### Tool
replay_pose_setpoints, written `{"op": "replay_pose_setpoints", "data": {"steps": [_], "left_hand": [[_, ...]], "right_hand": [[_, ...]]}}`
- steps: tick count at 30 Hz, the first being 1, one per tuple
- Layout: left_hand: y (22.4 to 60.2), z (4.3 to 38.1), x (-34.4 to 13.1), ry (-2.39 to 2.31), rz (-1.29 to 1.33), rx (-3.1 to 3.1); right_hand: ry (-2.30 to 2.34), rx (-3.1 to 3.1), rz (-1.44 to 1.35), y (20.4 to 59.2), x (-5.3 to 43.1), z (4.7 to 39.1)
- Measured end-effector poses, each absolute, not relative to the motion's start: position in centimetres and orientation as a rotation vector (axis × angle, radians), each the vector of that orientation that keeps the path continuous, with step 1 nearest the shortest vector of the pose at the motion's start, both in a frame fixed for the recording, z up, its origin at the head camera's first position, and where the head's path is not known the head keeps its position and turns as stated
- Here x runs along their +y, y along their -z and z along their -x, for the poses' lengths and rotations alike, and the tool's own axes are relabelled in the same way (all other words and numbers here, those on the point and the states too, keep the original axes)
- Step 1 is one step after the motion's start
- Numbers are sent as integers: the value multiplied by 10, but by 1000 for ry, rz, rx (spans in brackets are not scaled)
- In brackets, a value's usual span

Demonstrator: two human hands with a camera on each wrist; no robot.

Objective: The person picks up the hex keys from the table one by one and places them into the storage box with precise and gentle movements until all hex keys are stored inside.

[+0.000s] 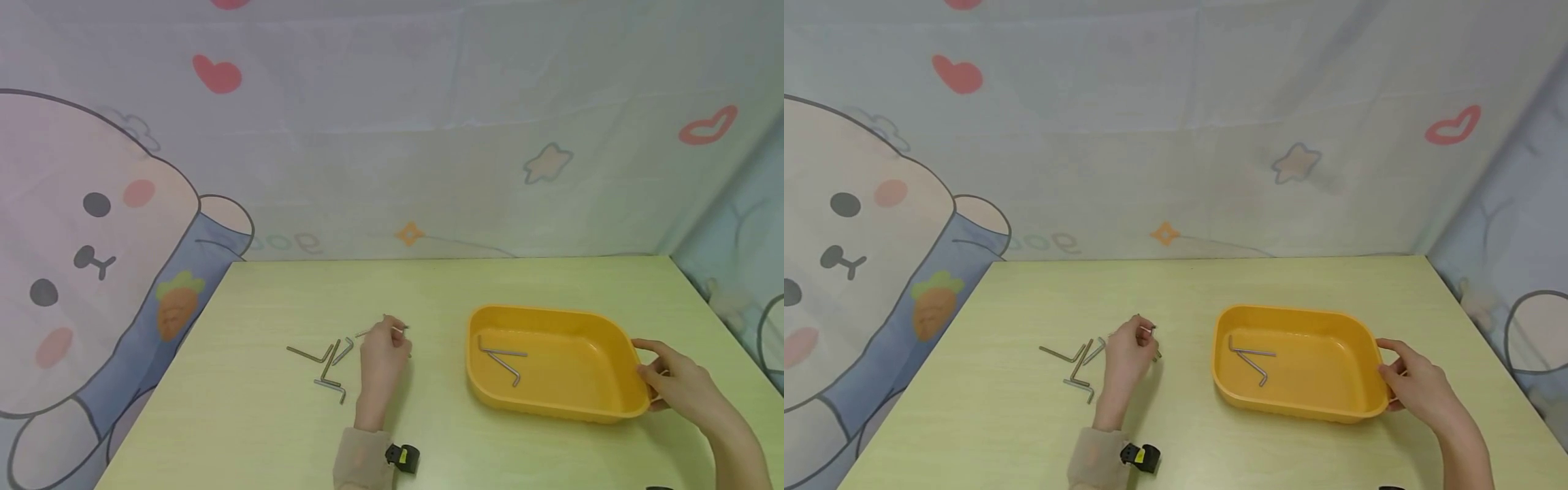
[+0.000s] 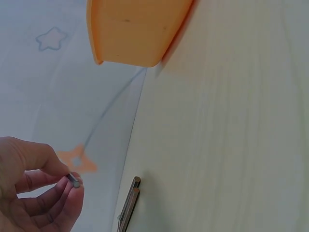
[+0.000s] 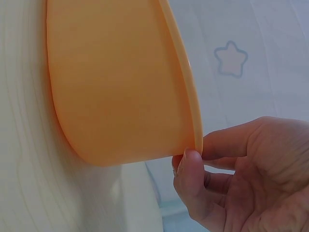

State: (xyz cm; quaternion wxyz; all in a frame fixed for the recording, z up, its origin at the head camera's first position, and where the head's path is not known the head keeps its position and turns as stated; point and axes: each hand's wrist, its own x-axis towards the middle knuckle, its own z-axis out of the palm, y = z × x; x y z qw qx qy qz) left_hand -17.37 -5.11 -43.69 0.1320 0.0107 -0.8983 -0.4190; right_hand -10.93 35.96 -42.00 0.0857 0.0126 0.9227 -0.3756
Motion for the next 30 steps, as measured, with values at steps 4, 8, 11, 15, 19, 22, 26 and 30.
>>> {"op": "replay_pose_setpoints", "data": {"steps": [4, 8, 11, 15, 19, 22, 26, 30], "left_hand": [[439, 174, -46, 1192, -8, -2590], [438, 173, -41, 1185, 25, -2585], [435, 170, -37, 1178, 62, -2571], [435, 166, -30, 1172, 115, -2540], [435, 164, -22, 1177, 170, -2516], [434, 163, -17, 1181, 223, -2486], [435, 162, -11, 1174, 269, -2439], [435, 160, -5, 1144, 314, -2422]], "right_hand": [[1114, 2753, -42, 420, 359, 109], [1112, 2753, -40, 419, 359, 109], [1116, 2752, -36, 419, 359, 109], [1119, 2750, -32, 420, 358, 109], [1120, 2750, -30, 420, 359, 109], [1119, 2750, -31, 420, 359, 109], [1121, 2747, -36, 420, 359, 109], [1121, 2743, -39, 419, 359, 110]]}}
